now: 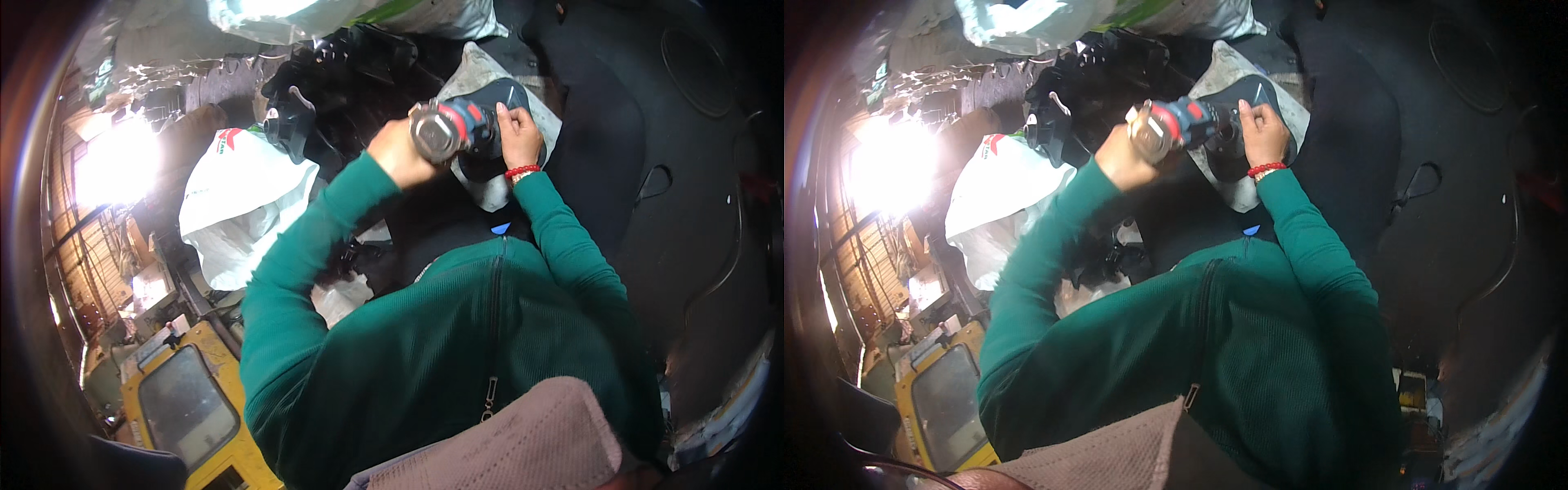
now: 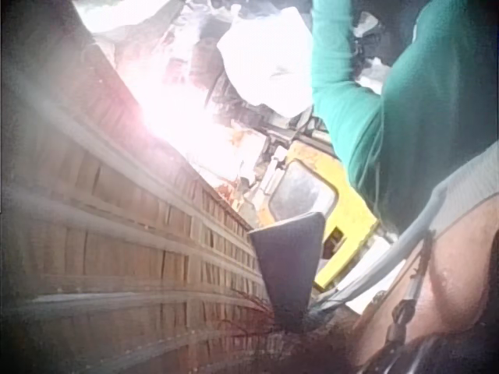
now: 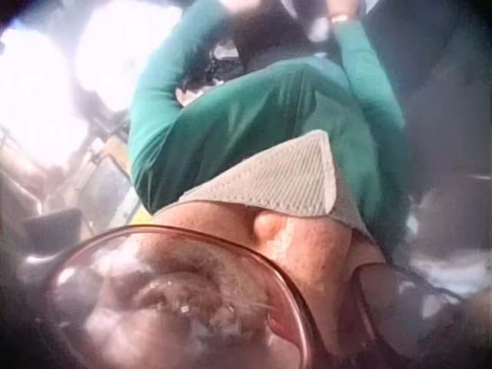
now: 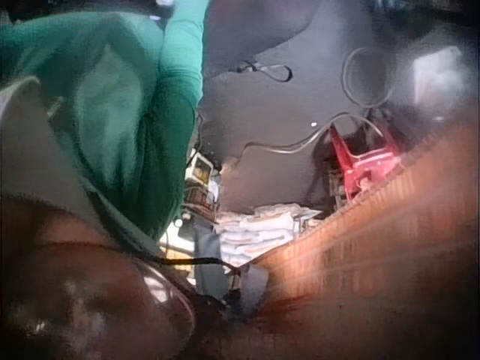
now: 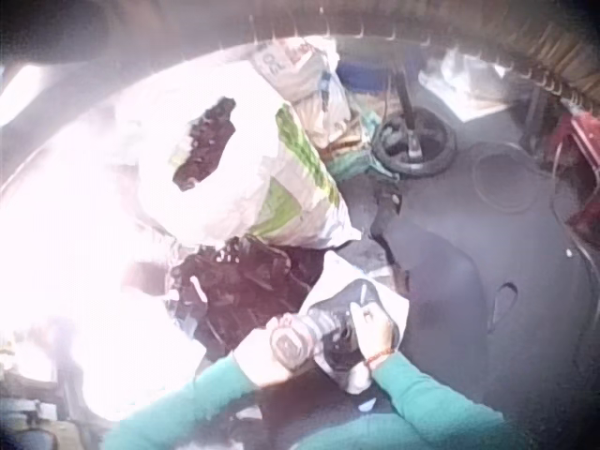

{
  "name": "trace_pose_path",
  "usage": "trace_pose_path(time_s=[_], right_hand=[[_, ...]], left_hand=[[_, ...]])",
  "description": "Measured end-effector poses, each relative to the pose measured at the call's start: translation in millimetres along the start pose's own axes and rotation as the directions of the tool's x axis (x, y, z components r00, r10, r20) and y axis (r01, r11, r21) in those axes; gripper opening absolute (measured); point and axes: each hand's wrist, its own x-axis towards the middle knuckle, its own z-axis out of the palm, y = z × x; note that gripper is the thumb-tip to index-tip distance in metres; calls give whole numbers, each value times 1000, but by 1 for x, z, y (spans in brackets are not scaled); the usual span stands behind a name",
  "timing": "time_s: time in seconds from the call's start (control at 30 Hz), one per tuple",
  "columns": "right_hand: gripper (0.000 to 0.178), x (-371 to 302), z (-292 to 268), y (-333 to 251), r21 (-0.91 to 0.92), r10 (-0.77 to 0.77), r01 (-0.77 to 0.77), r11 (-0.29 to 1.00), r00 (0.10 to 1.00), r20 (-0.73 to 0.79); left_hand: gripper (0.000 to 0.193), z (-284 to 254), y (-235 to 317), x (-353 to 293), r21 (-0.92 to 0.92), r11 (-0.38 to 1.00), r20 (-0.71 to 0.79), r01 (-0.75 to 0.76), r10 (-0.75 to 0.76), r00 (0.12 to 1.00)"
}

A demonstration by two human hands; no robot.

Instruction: The person repeatedly retrieves black plastic components from a white bag, places them on a larger base part on their lap, and uses a cordless impact driver to fasten them. They continue this cycle of retrieving, positioning, and fastening multiple parts.

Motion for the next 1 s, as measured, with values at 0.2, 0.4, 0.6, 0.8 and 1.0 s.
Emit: trace_pose_path(time_s=[0.2,0.4,0.6,0.8,1.0], right_hand=[[43,-2,-5,3,14,-54,53,999,978,203],[31,-17,-28,-12,197,-119,58,979,943,312],[24,-31,-4,-118,233,-214,114,966,860,464],[28,-5,127,-171,226,-535,540,811,526,661],[36,34,225,-192,23,-541,818,574,359,761]], left_hand=[[62,43,-2,-113,-6,998,21,63,-63,998],[84,139,-48,-174,-95,988,121,124,-112,986],[70,149,-40,-197,-131,985,-130,116,-133,983],[66,177,-47,-181,-157,985,-344,78,-128,930],[70,174,-68,-193,-254,967,-341,33,-122,932]])
